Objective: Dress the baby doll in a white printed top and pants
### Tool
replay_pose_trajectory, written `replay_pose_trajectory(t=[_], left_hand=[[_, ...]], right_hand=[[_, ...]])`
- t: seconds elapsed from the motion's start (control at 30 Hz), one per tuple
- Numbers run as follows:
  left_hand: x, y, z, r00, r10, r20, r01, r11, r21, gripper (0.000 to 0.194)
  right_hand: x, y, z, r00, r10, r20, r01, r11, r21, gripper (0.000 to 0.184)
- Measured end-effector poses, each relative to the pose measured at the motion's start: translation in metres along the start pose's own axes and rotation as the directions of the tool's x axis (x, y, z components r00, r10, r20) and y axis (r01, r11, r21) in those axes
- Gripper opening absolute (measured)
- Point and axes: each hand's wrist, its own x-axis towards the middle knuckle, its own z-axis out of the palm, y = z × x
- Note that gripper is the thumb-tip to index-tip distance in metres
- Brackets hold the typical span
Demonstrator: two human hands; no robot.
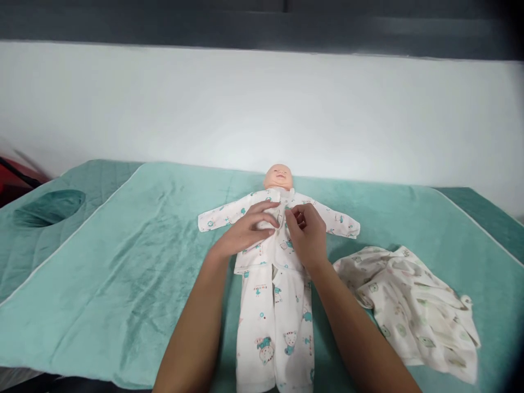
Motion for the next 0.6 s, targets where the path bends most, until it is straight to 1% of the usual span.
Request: replay_pose_trajectory(t=[0.03,0.07,0.1,0.13,0.17,0.2,0.23,0.3,0.37,0.43,0.5,0.6], left_hand=[[-0.002,0.002,-0.002,0.998,-0.012,0.055,0.01,0.999,0.04,0.012],[-0.004,0.002,-0.004,0.996,-0.019,0.082,0.013,0.998,0.069,0.013],[-0.004,0.002,-0.004,0.995,-0.018,0.093,0.01,0.996,0.091,0.014],[-0.004,0.001,-0.005,0.995,-0.01,0.096,0.0,0.994,0.109,0.014],[-0.004,0.0,-0.004,0.995,0.005,0.095,-0.017,0.992,0.125,0.014],[-0.003,-0.002,-0.004,0.995,0.024,0.093,-0.036,0.99,0.136,0.013],[-0.002,-0.003,-0.004,0.996,0.038,0.086,-0.05,0.988,0.143,0.013],[0.0,-0.005,-0.004,0.997,0.046,0.066,-0.055,0.988,0.142,0.015],[0.001,-0.006,-0.004,0.998,0.032,0.057,-0.04,0.99,0.133,0.019],[0.0,-0.006,-0.005,0.998,0.015,0.058,-0.022,0.992,0.127,0.018],[-0.001,-0.006,-0.005,0.998,0.01,0.065,-0.017,0.993,0.121,0.015],[-0.002,-0.006,-0.005,0.998,0.01,0.07,-0.017,0.995,0.1,0.012]], right_hand=[[-0.002,-0.003,-0.004,0.998,-0.02,0.065,0.023,0.998,-0.057,0.021],[-0.004,-0.007,-0.008,0.987,-0.03,0.159,0.05,0.991,-0.126,0.024],[-0.005,-0.009,-0.011,0.963,-0.025,0.268,0.081,0.977,-0.199,0.028],[-0.007,-0.011,-0.014,0.928,-0.006,0.372,0.114,0.957,-0.268,0.03],[-0.009,-0.013,-0.017,0.891,0.019,0.454,0.147,0.933,-0.328,0.031],[-0.011,-0.015,-0.018,0.861,0.047,0.507,0.174,0.909,-0.379,0.031],[-0.013,-0.017,-0.018,0.844,0.072,0.532,0.192,0.885,-0.424,0.03],[-0.017,-0.019,-0.015,0.84,0.111,0.531,0.207,0.84,-0.502,0.03],[-0.021,-0.02,-0.009,0.859,0.141,0.492,0.194,0.799,-0.569,0.029],[-0.023,-0.02,-0.004,0.88,0.143,0.453,0.181,0.781,-0.598,0.025],[-0.021,-0.018,-0.002,0.88,0.119,0.46,0.192,0.796,-0.574,0.022],[-0.012,-0.014,-0.008,0.847,0.053,0.528,0.235,0.854,-0.463,0.026]])
